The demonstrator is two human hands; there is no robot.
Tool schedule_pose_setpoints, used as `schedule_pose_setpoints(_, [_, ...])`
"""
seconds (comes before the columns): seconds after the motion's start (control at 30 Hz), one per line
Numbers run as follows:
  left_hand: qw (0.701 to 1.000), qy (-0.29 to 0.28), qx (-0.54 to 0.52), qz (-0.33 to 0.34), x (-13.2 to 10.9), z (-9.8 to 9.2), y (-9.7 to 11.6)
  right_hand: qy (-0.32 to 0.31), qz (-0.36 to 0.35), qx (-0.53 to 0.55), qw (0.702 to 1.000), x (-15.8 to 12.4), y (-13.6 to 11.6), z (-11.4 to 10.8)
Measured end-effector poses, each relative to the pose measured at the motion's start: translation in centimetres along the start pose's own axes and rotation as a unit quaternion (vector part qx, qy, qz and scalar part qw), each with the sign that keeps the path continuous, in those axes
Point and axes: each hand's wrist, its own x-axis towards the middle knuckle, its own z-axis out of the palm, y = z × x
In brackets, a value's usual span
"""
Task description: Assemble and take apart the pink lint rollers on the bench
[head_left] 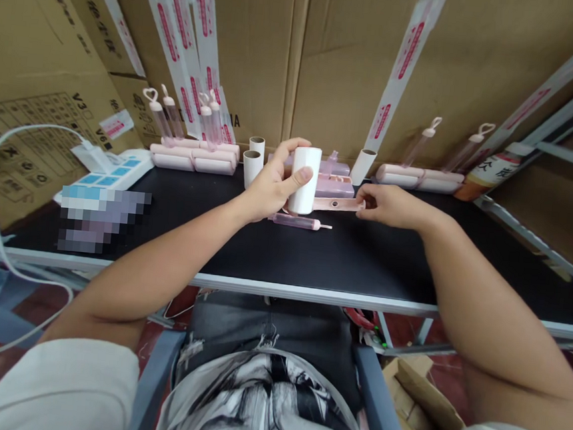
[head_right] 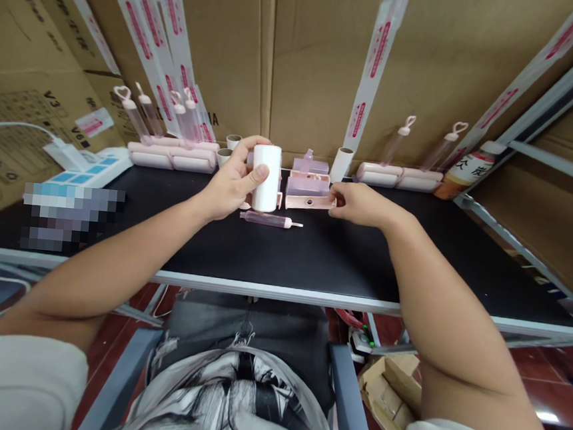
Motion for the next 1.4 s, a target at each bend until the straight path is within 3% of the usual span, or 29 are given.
schedule_pose_setpoints(0.23, [0.999, -0.006, -0.04, -0.037, -0.1, -0.1, 0.6, 0.171, -0.032, 0.033, 0.984, -0.7, 0.8, -1.3])
schedule_pose_setpoints(0.33, [0.998, -0.008, -0.055, -0.042, 0.0, -0.3, 0.4, 0.207, -0.041, 0.054, 0.976, -0.9, 0.2, -1.4])
schedule_pose_setpoints(0.57, [0.998, 0.0, -0.056, -0.037, 0.1, -0.2, 0.1, 0.223, -0.093, 0.051, 0.969, -0.3, -1.7, 0.5])
schedule_pose_setpoints(1.0, [0.996, 0.007, -0.075, -0.043, 0.0, 0.2, 0.4, 0.311, -0.083, 0.127, 0.938, -1.1, -3.8, 2.1])
schedule_pose_setpoints(1.23, [0.998, -0.009, -0.025, -0.055, 0.1, 0.7, -0.5, 0.269, -0.072, 0.268, 0.922, -1.4, -4.8, 3.3])
schedule_pose_setpoints(1.4, [0.995, -0.034, -0.058, -0.072, -0.1, 1.0, -0.7, 0.272, -0.088, 0.308, 0.907, -1.5, -6.1, 3.6])
